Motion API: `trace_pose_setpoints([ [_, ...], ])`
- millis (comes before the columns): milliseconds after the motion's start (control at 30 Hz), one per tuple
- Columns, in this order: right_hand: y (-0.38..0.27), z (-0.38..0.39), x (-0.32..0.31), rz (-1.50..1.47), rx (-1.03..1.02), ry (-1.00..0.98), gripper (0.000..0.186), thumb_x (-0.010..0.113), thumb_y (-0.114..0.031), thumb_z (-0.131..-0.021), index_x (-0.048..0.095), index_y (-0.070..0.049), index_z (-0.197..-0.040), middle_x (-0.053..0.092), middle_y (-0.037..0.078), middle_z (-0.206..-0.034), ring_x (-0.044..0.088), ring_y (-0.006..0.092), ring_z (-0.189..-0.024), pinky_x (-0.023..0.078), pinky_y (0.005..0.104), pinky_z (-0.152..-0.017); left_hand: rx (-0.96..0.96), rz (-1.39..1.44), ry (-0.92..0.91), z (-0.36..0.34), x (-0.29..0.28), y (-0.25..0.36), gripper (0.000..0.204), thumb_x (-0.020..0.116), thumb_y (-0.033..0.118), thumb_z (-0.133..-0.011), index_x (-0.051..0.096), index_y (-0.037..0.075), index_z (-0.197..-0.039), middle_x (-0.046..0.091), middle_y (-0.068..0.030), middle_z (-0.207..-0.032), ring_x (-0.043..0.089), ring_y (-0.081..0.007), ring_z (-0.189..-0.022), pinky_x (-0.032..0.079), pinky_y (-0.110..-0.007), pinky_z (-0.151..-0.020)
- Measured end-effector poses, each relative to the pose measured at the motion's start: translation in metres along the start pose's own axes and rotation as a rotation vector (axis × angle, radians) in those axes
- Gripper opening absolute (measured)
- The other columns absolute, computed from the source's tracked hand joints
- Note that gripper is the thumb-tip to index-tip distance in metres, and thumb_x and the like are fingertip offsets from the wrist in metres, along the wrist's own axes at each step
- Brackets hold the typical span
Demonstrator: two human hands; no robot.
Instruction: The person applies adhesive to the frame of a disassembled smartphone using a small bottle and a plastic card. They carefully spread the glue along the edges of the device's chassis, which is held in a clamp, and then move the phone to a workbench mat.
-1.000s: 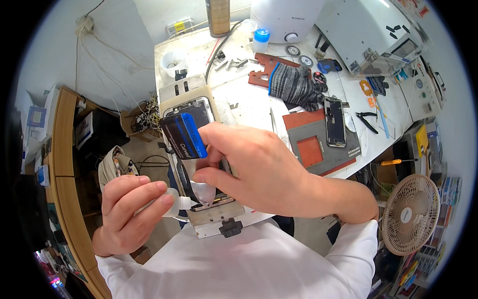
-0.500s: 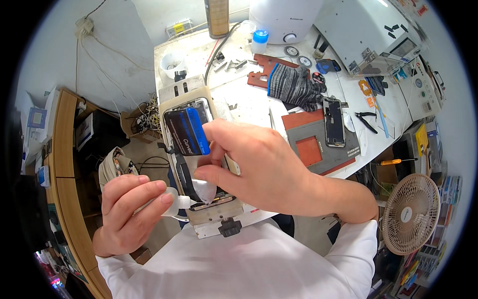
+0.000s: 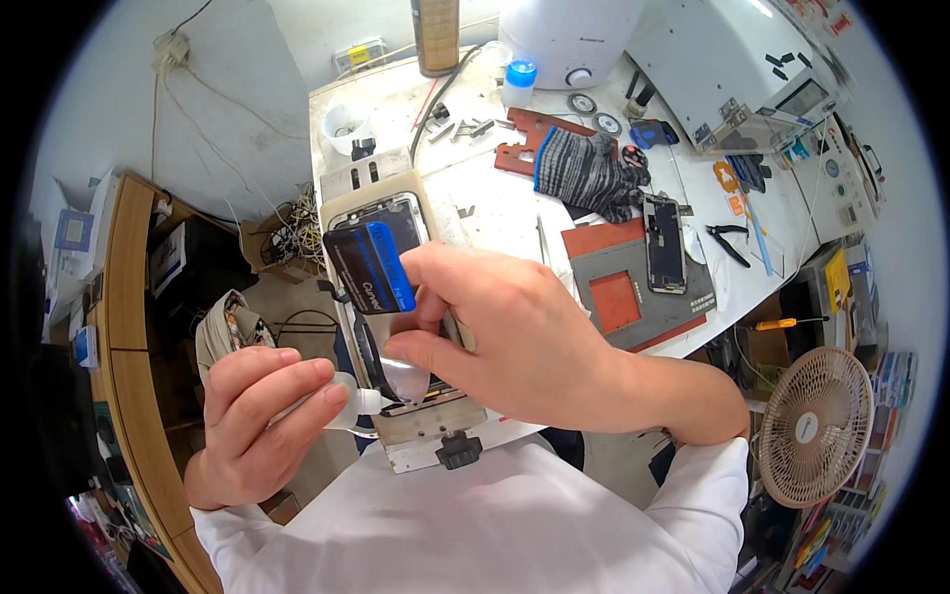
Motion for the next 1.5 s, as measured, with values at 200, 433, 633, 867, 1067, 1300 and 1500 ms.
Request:
trace_pose_setpoints([
  [200, 0.0034, -0.0003, 0.0027, 0.014, -0.060, 0.043, 0.030, 0.085, -0.004, -0.082, 0.073, -0.003, -0.110, 0.067, -0.004, -0.078, 0.037, 0.0023, -0.057, 0.030, 0.0217, -0.051, -0.006, -0.002, 0.010, 0.0004, -0.0010, 0.0005, 0.034, 0.078, 0.012, -0.075, 0.079, 0.008, -0.110, 0.072, -0.0046, -0.115, 0.063, -0.0212, -0.104, 0.058, -0.034, -0.084],
  [433, 0.0052, 0.0000, 0.0021, -0.005, -0.031, 0.031, 0.028, 0.085, -0.003, -0.083, 0.073, -0.004, -0.108, 0.069, -0.004, -0.080, 0.037, 0.0019, -0.057, 0.030, 0.0219, -0.051, -0.015, -0.005, 0.011, 0.0022, -0.0024, -0.0008, 0.035, 0.078, 0.012, -0.074, 0.079, 0.008, -0.109, 0.072, -0.0053, -0.115, 0.063, -0.0221, -0.104, 0.058, -0.033, -0.082],
  [633, 0.0056, 0.0004, 0.0024, -0.029, -0.027, 0.042, 0.024, 0.084, -0.004, -0.083, 0.073, -0.004, -0.105, 0.070, -0.004, -0.081, 0.037, 0.0014, -0.057, 0.030, 0.0215, -0.051, -0.013, -0.008, 0.013, 0.0023, -0.0031, -0.0007, 0.035, 0.079, 0.011, -0.074, 0.079, 0.007, -0.109, 0.072, -0.0057, -0.115, 0.063, -0.0225, -0.104, 0.058, -0.033, -0.082],
  [867, 0.0067, 0.0017, 0.0034, -0.028, -0.002, 0.049, 0.025, 0.085, -0.005, -0.084, 0.072, -0.004, -0.106, 0.070, -0.005, -0.081, 0.036, 0.0013, -0.057, 0.030, 0.0212, -0.051, -0.014, -0.007, 0.009, 0.0026, -0.0030, -0.0015, 0.036, 0.079, 0.012, -0.073, 0.079, 0.007, -0.109, 0.072, -0.0058, -0.115, 0.063, -0.0226, -0.105, 0.058, -0.034, -0.082],
  [1067, 0.0071, 0.0028, 0.0039, -0.032, 0.001, 0.057, 0.028, 0.085, -0.005, -0.084, 0.071, -0.004, -0.108, 0.070, -0.005, -0.082, 0.036, 0.0010, -0.057, 0.030, 0.0212, -0.051, -0.017, -0.009, 0.006, 0.0019, -0.0037, -0.0013, 0.037, 0.078, 0.012, -0.073, 0.079, 0.007, -0.109, 0.072, -0.0055, -0.115, 0.063, -0.0226, -0.106, 0.058, -0.034, -0.083],
  [1300, 0.0071, 0.0036, 0.0052, -0.067, 0.013, 0.061, 0.029, 0.086, -0.005, -0.084, 0.070, -0.005, -0.108, 0.070, -0.005, -0.082, 0.035, 0.0015, -0.059, 0.031, 0.0212, -0.052, -0.045, 0.001, 0.027, 0.0025, -0.0026, -0.0032, 0.039, 0.081, 0.008, -0.069, 0.079, 0.005, -0.108, 0.072, -0.0070, -0.115, 0.065, -0.0252, -0.102, 0.058, -0.033, -0.081],
  [1500, 0.0055, 0.0037, 0.0050, -0.071, 0.006, 0.066, 0.028, 0.086, -0.006, -0.084, 0.070, -0.005, -0.107, 0.067, -0.006, -0.083, 0.034, 0.0018, -0.059, 0.030, 0.0217, -0.052, -0.136, 0.165, 0.031, 0.0068, -0.0008, -0.0092, 0.045, 0.084, 0.014, -0.078, 0.071, 0.000, -0.119, 0.071, -0.0139, -0.115, 0.069, -0.0298, -0.100, 0.058, -0.035, -0.082],
])
Point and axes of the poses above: each hand's wrist, its own z-axis away from the middle knuckle, its own x-axis out of the palm, y = z × x, the point moved 2 cm from there along -z, towards the middle knuckle
